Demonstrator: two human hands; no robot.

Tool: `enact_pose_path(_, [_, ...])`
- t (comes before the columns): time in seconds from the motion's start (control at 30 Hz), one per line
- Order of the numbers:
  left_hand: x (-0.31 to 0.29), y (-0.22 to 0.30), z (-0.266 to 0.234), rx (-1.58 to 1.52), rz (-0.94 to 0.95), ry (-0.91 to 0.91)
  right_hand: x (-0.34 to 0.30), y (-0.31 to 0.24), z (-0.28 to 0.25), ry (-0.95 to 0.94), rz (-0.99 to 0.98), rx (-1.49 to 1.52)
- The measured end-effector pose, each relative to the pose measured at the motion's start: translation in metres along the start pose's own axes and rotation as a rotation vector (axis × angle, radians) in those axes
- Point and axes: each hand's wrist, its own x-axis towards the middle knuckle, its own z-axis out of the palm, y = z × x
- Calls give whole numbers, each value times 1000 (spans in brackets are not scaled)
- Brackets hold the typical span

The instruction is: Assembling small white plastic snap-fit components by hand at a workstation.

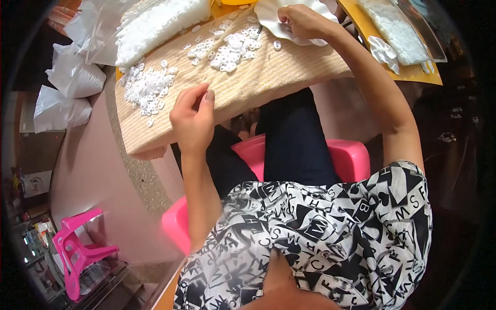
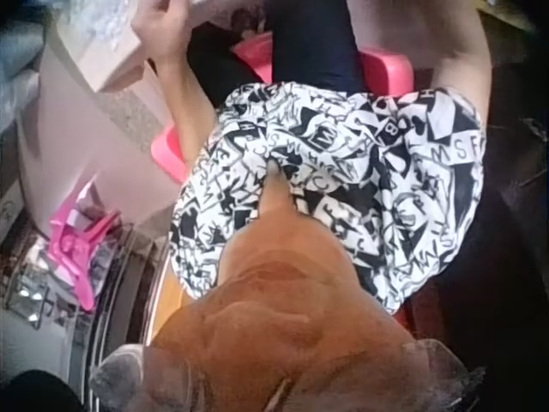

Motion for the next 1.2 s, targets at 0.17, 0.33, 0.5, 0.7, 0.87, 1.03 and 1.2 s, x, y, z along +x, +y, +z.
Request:
enact_pose_path(0.17, [46,-15,31,384,338,-120,3,23,17,110,-198,30])
enact_pose_path(0.33, [59,-18,36,476,354,-191,-1,15,24,146,-190,-22])
enact_pose_path(0.5, [61,-21,33,535,475,-168,1,18,23,118,-144,-15])
enact_pose_path(0.7, [46,-10,14,-308,-208,-130,5,40,28,230,-61,55])
enact_pose_path(0.87, [25,6,-6,-1095,-468,-340,1,38,25,364,177,255])
enact_pose_path(1.03, [-2,22,-14,-1117,-468,-342,-21,12,-7,302,235,480])
enact_pose_path(1.2, [-29,37,-18,-1048,-272,-199,-60,-44,-21,162,-12,1056])
